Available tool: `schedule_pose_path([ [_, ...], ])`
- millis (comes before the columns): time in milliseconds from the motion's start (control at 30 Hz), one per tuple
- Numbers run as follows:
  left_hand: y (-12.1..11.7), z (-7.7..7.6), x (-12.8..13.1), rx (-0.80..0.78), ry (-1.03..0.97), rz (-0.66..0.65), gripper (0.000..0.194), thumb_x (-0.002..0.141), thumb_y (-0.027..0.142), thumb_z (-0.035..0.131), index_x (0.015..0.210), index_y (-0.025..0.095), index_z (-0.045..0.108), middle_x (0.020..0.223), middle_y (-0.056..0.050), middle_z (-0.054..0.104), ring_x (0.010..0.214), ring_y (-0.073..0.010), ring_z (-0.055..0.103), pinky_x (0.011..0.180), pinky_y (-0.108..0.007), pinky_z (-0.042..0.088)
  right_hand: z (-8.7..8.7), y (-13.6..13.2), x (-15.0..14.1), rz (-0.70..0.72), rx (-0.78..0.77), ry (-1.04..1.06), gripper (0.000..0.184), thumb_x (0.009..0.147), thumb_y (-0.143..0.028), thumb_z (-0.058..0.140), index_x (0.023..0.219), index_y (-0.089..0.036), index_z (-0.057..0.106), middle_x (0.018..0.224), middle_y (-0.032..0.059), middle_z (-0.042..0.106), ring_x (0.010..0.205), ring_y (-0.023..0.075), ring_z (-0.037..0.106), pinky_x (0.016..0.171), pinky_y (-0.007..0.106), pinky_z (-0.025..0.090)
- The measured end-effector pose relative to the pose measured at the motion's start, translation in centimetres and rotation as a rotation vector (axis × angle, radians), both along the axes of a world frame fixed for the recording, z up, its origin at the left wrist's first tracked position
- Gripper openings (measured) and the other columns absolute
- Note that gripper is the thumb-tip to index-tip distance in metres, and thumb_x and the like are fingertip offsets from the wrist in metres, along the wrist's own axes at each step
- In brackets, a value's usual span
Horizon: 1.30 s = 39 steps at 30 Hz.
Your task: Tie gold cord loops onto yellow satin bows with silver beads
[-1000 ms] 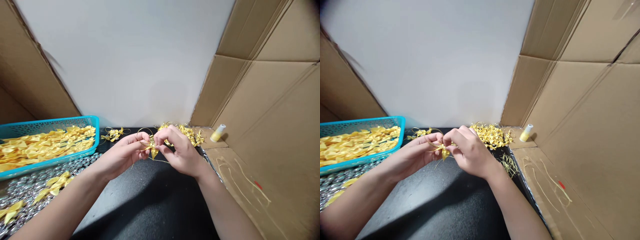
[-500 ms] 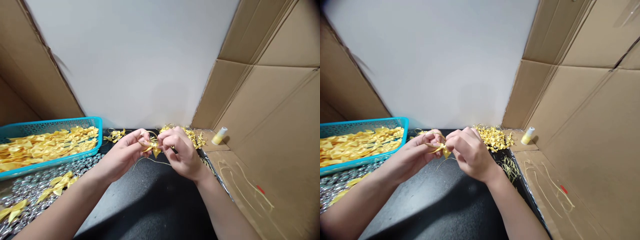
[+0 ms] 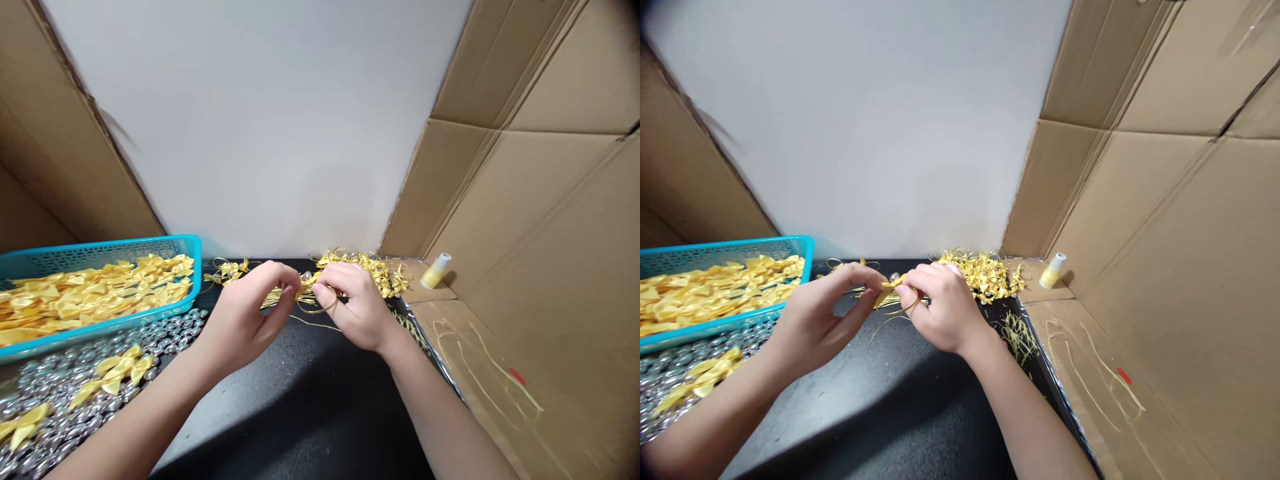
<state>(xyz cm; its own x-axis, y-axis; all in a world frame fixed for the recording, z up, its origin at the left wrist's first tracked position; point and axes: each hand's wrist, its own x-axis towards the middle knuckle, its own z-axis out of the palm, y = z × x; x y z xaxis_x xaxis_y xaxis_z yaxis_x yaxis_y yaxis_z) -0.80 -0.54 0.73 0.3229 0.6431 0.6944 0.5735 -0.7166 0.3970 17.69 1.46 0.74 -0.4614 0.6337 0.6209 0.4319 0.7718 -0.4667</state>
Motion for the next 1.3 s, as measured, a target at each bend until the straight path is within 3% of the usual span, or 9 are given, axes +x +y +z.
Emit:
schedule_pose_path([
  [167,0.3,-0.2,0.2,0.006,-0.007,0.009,0.012,0.077,0.018,0.063,0.087,0.021,0.057,0.077,0.0,0.067,0.068,-0.0153,0.062,0.065,-0.026,0.049,-0.4,0.2,0.0,0.044,-0.013,0.077,0.026,0.09,-0.023,0.046,0.064,-0.02,0.052,0.064,-0.0021,0.054,0.064,0.0127,0.05,0.065,0.029,0.035],
  [400,0.4,-0.6,0.5,0.138,0.038,0.087,0.004,0.083,0.016,0.06,0.08,0.018,0.06,0.086,-0.005,0.065,0.077,-0.0166,0.062,0.073,-0.028,0.048,-1.1,0.1,-0.6,-0.014,0.026,0.085,0.027,0.091,-0.023,0.045,0.065,-0.02,0.051,0.063,-0.0021,0.053,0.062,0.0127,0.047,0.066,0.03,0.034],
  [633,0.5,0.1,0.2,-0.071,-0.071,0.073,0.014,0.088,0.02,0.055,0.075,0.019,0.06,0.083,-0.003,0.06,0.077,-0.0159,0.059,0.07,-0.027,0.045,-1.1,0.3,-0.6,-0.073,0.032,0.093,0.026,0.088,-0.019,0.046,0.062,-0.02,0.044,0.061,-0.0028,0.048,0.06,0.0123,0.044,0.066,0.03,0.032],
  [767,0.4,0.3,0.1,-0.107,-0.106,0.088,0.019,0.088,0.02,0.055,0.07,0.019,0.058,0.082,-0.002,0.058,0.076,-0.0159,0.057,0.07,-0.028,0.044,-1.0,0.5,-0.2,-0.112,0.022,0.12,0.025,0.085,-0.017,0.047,0.06,-0.02,0.046,0.059,-0.003,0.047,0.058,0.0122,0.042,0.065,0.03,0.032],
  [1033,0.4,0.4,0.1,0.0,-0.058,0.181,0.018,0.088,0.019,0.055,0.07,0.018,0.056,0.081,-0.002,0.059,0.075,-0.0153,0.056,0.068,-0.028,0.043,-1.1,0.9,-0.1,-0.122,0.015,0.132,0.024,0.084,-0.018,0.047,0.06,-0.019,0.048,0.058,-0.0037,0.046,0.057,0.0112,0.041,0.065,0.028,0.03],
  [1300,0.5,-0.1,0.3,0.129,0.02,0.253,0.014,0.088,0.019,0.054,0.074,0.018,0.056,0.082,-0.004,0.06,0.078,-0.0168,0.058,0.071,-0.03,0.045,-1.2,0.8,-0.4,-0.103,0.012,0.117,0.03,0.085,-0.021,0.047,0.057,-0.019,0.04,0.056,-0.0044,0.042,0.056,0.0106,0.039,0.064,0.028,0.028],
])
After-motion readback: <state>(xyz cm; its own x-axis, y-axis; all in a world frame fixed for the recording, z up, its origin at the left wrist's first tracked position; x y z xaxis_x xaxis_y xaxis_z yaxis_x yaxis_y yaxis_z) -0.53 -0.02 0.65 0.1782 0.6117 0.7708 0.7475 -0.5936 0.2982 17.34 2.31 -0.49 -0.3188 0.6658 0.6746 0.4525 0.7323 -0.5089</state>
